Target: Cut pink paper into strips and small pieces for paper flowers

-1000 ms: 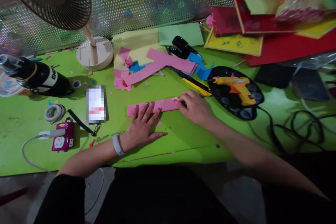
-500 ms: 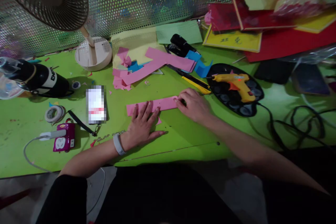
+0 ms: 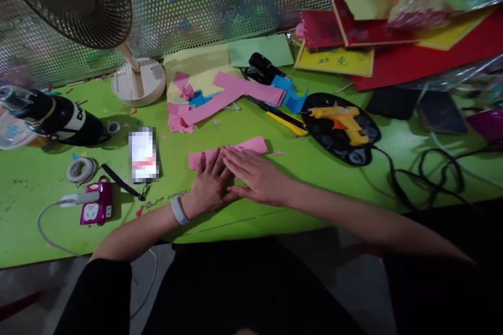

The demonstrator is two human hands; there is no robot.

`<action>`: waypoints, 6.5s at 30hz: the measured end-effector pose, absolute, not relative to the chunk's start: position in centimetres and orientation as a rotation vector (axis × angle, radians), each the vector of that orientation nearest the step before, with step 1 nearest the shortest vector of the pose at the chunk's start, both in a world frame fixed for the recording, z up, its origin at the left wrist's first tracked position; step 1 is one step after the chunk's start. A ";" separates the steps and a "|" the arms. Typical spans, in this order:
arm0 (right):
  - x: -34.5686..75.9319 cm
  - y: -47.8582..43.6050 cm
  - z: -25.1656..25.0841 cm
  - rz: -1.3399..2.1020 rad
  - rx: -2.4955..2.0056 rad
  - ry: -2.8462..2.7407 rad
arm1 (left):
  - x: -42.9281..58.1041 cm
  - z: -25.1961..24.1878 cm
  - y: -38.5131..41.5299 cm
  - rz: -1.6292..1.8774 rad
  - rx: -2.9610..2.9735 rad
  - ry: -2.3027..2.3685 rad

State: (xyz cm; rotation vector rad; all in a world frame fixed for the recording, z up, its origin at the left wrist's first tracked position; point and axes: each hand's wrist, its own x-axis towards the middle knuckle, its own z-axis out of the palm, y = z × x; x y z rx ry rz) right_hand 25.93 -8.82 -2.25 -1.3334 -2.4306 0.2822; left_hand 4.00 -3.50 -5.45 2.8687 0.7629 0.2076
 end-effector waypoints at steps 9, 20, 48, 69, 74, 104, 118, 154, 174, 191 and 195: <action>27.7 -9.4 -5.4 0.384 -1.397 -2.576 | 3.9 -4.3 -3.2 0.143 2.850 0.746; 33.0 -12.0 -4.6 0.357 -1.757 -2.453 | -3.6 -1.3 -4.2 -0.002 2.880 0.912; 35.8 -2.4 1.1 1.558 -2.259 -1.914 | -3.6 -0.3 -3.7 -0.168 2.868 0.947; 30.2 -1.2 -0.7 1.646 -1.942 -1.929 | 9.2 2.0 4.7 -0.446 1.699 1.057; 30.0 -1.4 -0.3 1.664 -1.944 -1.892 | 5.7 3.0 6.1 -0.570 1.747 1.140; 35.6 -1.7 -2.3 0.065 -2.273 -1.905 | 5.1 -2.7 0.4 -0.078 2.788 0.859; 36.9 -6.6 -2.0 0.257 -2.295 -1.774 | 5.6 -3.2 3.0 0.010 2.796 0.868; 36.7 -7.9 -2.6 0.018 -2.204 -1.917 | 5.7 -5.5 2.1 0.204 2.802 0.907; 36.6 -7.9 -2.7 0.072 -2.168 -1.922 | 5.8 -5.9 2.2 0.240 2.800 0.891; 36.1 -7.8 -2.3 0.099 -2.088 -2.102 | 5.9 -5.2 2.0 0.153 2.774 0.917; 36.1 -7.1 -2.1 0.165 -2.008 -2.207 | 5.9 -4.6 2.0 0.150 2.768 0.915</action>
